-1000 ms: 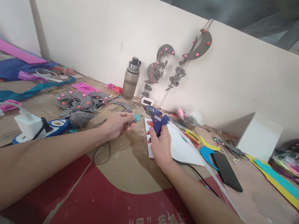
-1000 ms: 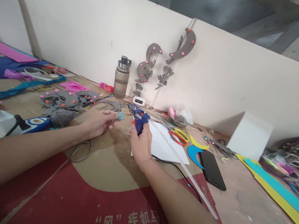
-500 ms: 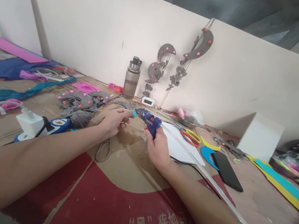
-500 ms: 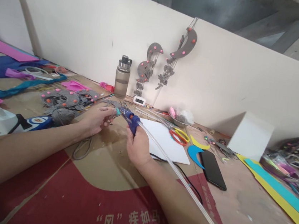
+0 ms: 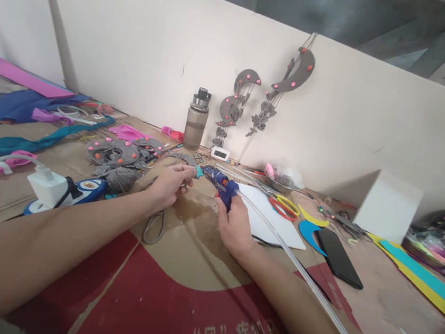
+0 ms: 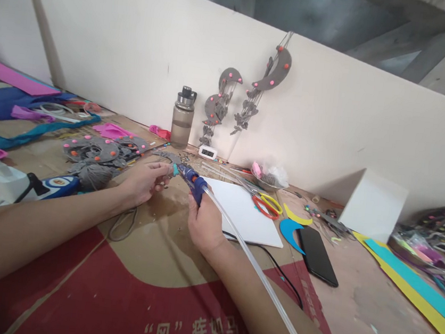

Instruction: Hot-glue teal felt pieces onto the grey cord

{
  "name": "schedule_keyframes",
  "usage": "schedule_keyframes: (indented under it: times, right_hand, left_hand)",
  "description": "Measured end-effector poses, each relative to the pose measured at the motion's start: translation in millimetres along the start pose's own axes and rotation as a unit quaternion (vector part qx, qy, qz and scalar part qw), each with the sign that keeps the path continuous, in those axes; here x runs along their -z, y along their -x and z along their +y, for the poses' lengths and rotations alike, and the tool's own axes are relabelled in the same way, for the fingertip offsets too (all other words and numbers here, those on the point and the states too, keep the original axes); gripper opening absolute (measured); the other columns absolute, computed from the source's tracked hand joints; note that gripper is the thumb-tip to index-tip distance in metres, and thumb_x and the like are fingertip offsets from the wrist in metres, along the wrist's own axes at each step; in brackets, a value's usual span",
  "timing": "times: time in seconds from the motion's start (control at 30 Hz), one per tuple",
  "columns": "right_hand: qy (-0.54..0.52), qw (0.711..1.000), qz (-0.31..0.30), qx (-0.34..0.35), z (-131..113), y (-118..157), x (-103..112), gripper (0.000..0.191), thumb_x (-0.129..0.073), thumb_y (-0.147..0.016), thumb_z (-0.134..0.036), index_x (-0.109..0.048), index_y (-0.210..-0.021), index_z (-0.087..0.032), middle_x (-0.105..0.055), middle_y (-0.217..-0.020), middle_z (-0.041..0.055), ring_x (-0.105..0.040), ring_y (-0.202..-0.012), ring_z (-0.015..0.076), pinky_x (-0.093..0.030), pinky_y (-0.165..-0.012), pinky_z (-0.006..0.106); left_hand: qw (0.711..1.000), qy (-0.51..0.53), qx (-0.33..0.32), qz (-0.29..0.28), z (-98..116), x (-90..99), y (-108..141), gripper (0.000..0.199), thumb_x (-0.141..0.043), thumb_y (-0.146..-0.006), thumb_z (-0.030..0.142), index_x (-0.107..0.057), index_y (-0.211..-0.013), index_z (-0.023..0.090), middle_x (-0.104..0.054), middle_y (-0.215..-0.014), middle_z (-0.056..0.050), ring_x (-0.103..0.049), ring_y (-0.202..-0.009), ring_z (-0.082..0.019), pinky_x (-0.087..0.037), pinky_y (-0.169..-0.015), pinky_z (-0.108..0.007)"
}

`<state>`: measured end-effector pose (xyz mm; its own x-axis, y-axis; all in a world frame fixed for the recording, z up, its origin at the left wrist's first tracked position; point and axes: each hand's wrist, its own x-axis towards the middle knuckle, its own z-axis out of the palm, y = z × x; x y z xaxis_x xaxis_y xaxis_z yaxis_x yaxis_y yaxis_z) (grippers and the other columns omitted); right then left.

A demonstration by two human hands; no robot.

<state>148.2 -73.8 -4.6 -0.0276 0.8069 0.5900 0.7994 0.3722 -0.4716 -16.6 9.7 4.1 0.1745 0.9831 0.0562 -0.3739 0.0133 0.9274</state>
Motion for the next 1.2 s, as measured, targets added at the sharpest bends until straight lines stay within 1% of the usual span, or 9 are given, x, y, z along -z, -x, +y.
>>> schedule_keyframes:
  times: [0.1,0.3,0.53,0.67,0.8,1.03,1.2]
  right_hand:
    - [-0.001,1.000,-0.002,-0.005,-0.7,-0.3,0.3,0.032,-0.038,-0.089,-0.033,-0.052,-0.111,-0.014,-0.061,-0.107,0.0156,-0.057,-0.100,0.0267,-0.044,-0.088,0.044]
    - [-0.011,1.000,-0.002,0.001,0.9,0.0,-0.5,0.031,-0.038,-0.089,-0.034,-0.052,-0.111,-0.017,-0.062,-0.106,0.0137,-0.057,-0.098,0.0258,-0.045,-0.087,0.044]
    - [-0.010,1.000,-0.018,-0.010,0.3,1.3,-0.3,0.031,-0.037,-0.089,-0.034,-0.055,-0.108,-0.016,-0.062,-0.105,0.0139,-0.058,-0.097,0.0260,-0.044,-0.088,0.046]
    - [0.001,1.000,-0.019,-0.008,0.0,1.0,-0.6,0.032,-0.037,-0.089,-0.033,-0.055,-0.109,-0.014,-0.061,-0.104,0.0151,-0.057,-0.097,0.0267,-0.043,-0.090,0.047]
    - [0.005,1.000,-0.012,0.001,0.2,0.6,-0.8,0.033,-0.037,-0.089,-0.034,-0.054,-0.111,-0.016,-0.062,-0.101,0.0140,-0.058,-0.096,0.0263,-0.045,-0.087,0.046]
    - [0.007,1.000,-0.016,-0.005,-0.9,0.5,0.1,0.031,-0.037,-0.089,-0.033,-0.055,-0.107,-0.015,-0.062,-0.102,0.0144,-0.058,-0.095,0.0261,-0.045,-0.086,0.045]
    - [0.003,1.000,-0.018,-0.005,-1.7,0.7,1.1,0.030,-0.037,-0.089,-0.033,-0.055,-0.106,-0.016,-0.062,-0.101,0.0135,-0.058,-0.093,0.0254,-0.045,-0.085,0.044]
  left_hand:
    - [1.000,0.005,0.003,0.003,1.2,-0.3,0.6,0.027,-0.074,-0.058,0.030,-0.055,-0.067,0.014,-0.050,-0.056,0.004,-0.045,-0.046,-0.005,-0.021,-0.034,-0.015]
    - [1.000,0.004,0.008,0.001,3.0,-2.5,2.7,0.025,-0.073,-0.058,0.028,-0.055,-0.066,0.013,-0.050,-0.056,0.004,-0.044,-0.045,-0.005,-0.020,-0.034,-0.015]
    - [1.000,0.006,0.000,-0.008,3.3,-3.0,3.8,0.026,-0.072,-0.059,0.030,-0.053,-0.065,0.013,-0.051,-0.059,0.003,-0.043,-0.046,-0.004,-0.020,-0.033,-0.014]
    - [1.000,-0.010,-0.003,0.001,2.8,-3.6,4.3,0.024,-0.072,-0.059,0.029,-0.054,-0.065,0.014,-0.050,-0.055,0.003,-0.042,-0.044,-0.005,-0.021,-0.034,-0.014]
    - [0.999,-0.036,-0.012,0.012,2.2,-4.4,5.1,0.021,-0.070,-0.061,0.029,-0.054,-0.064,0.014,-0.049,-0.049,0.002,-0.039,-0.041,-0.005,-0.022,-0.034,-0.015]
    - [0.998,-0.045,-0.029,0.014,1.1,-3.5,4.4,0.019,-0.069,-0.061,0.027,-0.055,-0.063,0.014,-0.050,-0.050,0.002,-0.040,-0.041,-0.005,-0.022,-0.034,-0.016]
    - [0.999,-0.039,-0.023,0.024,1.1,-3.1,3.6,0.020,-0.070,-0.061,0.027,-0.055,-0.063,0.015,-0.051,-0.049,0.002,-0.040,-0.041,-0.005,-0.022,-0.035,-0.015]
